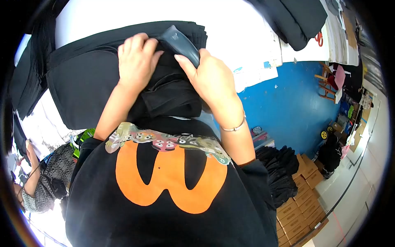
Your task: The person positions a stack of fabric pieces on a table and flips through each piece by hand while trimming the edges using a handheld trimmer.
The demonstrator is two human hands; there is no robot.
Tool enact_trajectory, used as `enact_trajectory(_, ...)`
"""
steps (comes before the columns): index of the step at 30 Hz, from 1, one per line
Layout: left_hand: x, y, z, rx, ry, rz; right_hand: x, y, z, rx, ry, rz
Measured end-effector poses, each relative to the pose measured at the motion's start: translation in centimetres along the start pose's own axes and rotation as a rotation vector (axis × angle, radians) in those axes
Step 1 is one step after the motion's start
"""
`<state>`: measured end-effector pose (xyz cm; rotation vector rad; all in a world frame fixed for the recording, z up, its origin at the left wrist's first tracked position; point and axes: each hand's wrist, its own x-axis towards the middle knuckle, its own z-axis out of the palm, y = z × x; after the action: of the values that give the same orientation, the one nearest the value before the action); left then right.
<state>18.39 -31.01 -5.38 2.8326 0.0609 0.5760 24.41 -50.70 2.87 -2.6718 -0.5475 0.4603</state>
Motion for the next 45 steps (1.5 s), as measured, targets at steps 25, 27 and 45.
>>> enact_trajectory(25,-0.9,-0.4,0.2,-0.357,0.089,0.091,-3.3,5.7,0.4,0.375,0.237,0.349)
enact_trajectory(27,-3.8,-0.9,0.0,-0.276,0.106,0.193,-5.4,6.3,-1.1,0.412,0.211,0.397)
enact_trajectory(45,-3.4,-6.3,-1.9,-0.685,-0.31,-0.238,-2.1,-2.7,0.9,-0.063,-0.267,-0.182)
